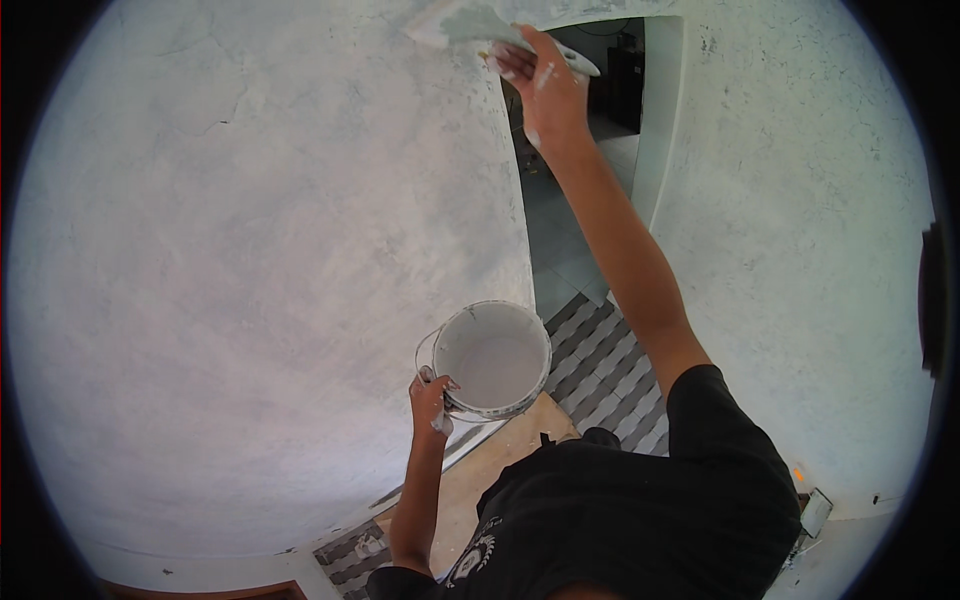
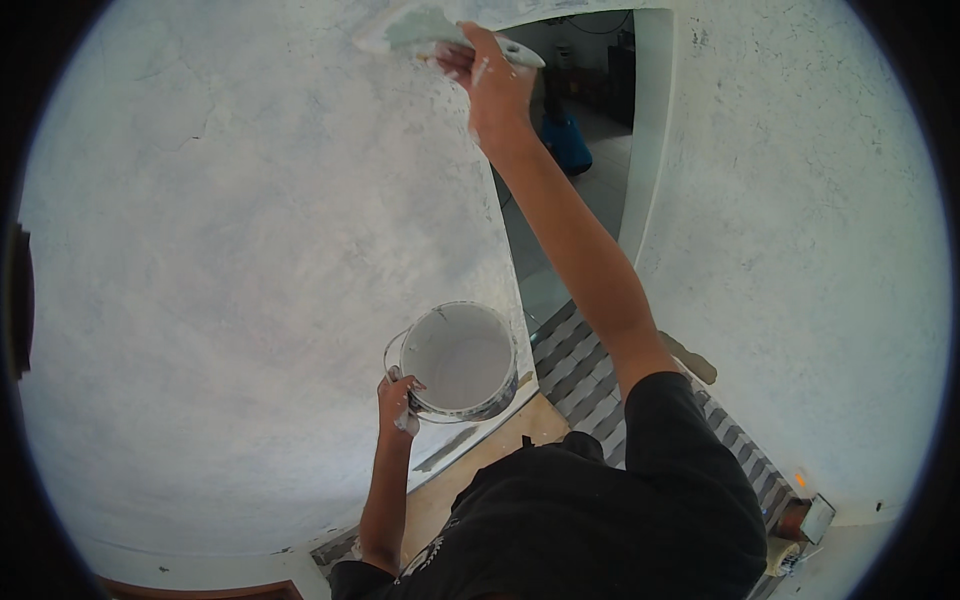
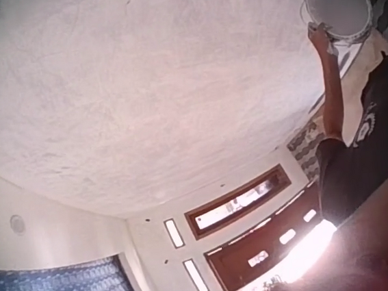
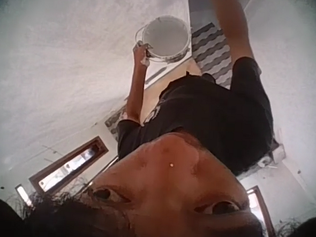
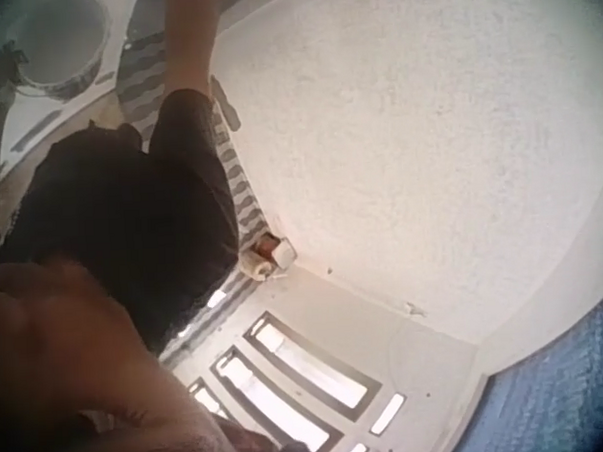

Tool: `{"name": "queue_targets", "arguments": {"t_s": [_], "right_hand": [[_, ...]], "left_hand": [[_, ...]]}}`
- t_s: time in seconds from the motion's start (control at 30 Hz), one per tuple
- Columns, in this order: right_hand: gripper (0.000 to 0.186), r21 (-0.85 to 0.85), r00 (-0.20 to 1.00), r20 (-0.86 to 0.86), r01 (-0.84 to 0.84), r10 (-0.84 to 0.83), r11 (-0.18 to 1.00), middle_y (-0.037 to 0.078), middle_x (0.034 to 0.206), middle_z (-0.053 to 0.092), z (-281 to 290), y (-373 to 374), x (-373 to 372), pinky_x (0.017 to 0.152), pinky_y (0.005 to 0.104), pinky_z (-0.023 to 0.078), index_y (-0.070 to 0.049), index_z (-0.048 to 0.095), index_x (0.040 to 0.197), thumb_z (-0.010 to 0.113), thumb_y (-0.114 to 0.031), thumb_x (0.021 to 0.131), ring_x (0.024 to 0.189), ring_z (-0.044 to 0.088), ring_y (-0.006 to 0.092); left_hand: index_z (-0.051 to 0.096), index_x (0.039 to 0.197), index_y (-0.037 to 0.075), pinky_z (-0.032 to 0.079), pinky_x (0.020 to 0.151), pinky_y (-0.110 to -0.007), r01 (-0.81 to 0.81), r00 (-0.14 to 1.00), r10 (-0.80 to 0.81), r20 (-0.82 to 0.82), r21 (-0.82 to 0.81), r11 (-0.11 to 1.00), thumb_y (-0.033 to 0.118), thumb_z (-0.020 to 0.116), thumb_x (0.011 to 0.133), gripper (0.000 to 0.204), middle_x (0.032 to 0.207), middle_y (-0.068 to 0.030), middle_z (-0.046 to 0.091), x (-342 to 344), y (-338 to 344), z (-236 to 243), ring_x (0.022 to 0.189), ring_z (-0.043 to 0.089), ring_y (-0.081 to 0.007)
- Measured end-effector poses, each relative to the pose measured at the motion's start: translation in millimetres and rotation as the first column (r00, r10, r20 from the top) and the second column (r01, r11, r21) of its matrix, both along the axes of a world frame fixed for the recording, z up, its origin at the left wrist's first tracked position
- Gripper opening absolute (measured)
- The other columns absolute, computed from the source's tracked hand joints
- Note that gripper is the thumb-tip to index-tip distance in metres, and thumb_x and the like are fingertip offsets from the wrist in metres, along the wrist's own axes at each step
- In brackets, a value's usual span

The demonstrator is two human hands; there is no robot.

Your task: Apply wall putty or filler to a wall surface using a putty knife.

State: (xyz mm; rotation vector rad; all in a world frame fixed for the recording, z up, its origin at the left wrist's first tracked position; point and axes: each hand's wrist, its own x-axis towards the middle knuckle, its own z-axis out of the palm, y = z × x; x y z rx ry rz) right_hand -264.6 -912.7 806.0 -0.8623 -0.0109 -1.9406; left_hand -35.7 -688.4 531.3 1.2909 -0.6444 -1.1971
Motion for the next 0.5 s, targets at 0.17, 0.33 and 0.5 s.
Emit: {"name": "queue_targets", "arguments": {"t_s": [0.17, 0.33, 0.5], "right_hand": [[0.019, -0.109, 0.982, 0.147, 0.132, -0.115, 0.985, 0.015, 0.078, 0.065, 24.7, -36.6, 28.3, 0.057, 0.0323, 0.058, 0.002, 0.054, 0.098, 0.064, -0.009, 0.084, 0.064, 0.067, 0.0223], [0.016, -0.143, 0.943, 0.164, 0.312, -0.289, 0.939, 0.014, 0.076, 0.065, -5.1, -45.6, 44.8, 0.054, 0.0327, 0.056, 0.002, 0.058, 0.094, 0.062, -0.012, 0.088, 0.064, 0.067, 0.0195], [0.017, -0.053, 0.949, 0.159, 0.284, -0.273, 0.957, 0.014, 0.075, 0.065, -36.4, -29.6, 50.0, 0.053, 0.0319, 0.056, 0.002, 0.059, 0.096, 0.062, -0.014, 0.088, 0.065, 0.066, 0.0194]], "left_hand": [[0.044, 0.069, 0.009, 0.039, 0.033, -0.027, -0.032, 0.999, 0.032, 0.001, 0.038, 0.999, 0.004, 0.055, 0.068, 0.012, 0.059, -0.0065, 0.054, -4.1, 0.6, 4.9, 0.042, 0.048, -0.0154], [0.046, 0.071, 0.008, 0.039, 0.036, -0.027, -0.043, 0.999, 0.044, -0.003, 0.036, 0.998, 0.004, 0.056, 0.068, 0.011, 0.059, -0.0064, 0.054, 0.4, 3.2, -1.1, 0.044, 0.05, -0.0158], [0.043, 0.066, 0.012, 0.033, 0.036, -0.024, -0.083, 0.996, 0.081, 0.027, 0.076, 0.994, 0.003, 0.055, 0.068, 0.015, 0.056, -0.0021, 0.048, -7.7, 2.9, 8.6, 0.039, 0.043, -0.0121]]}}
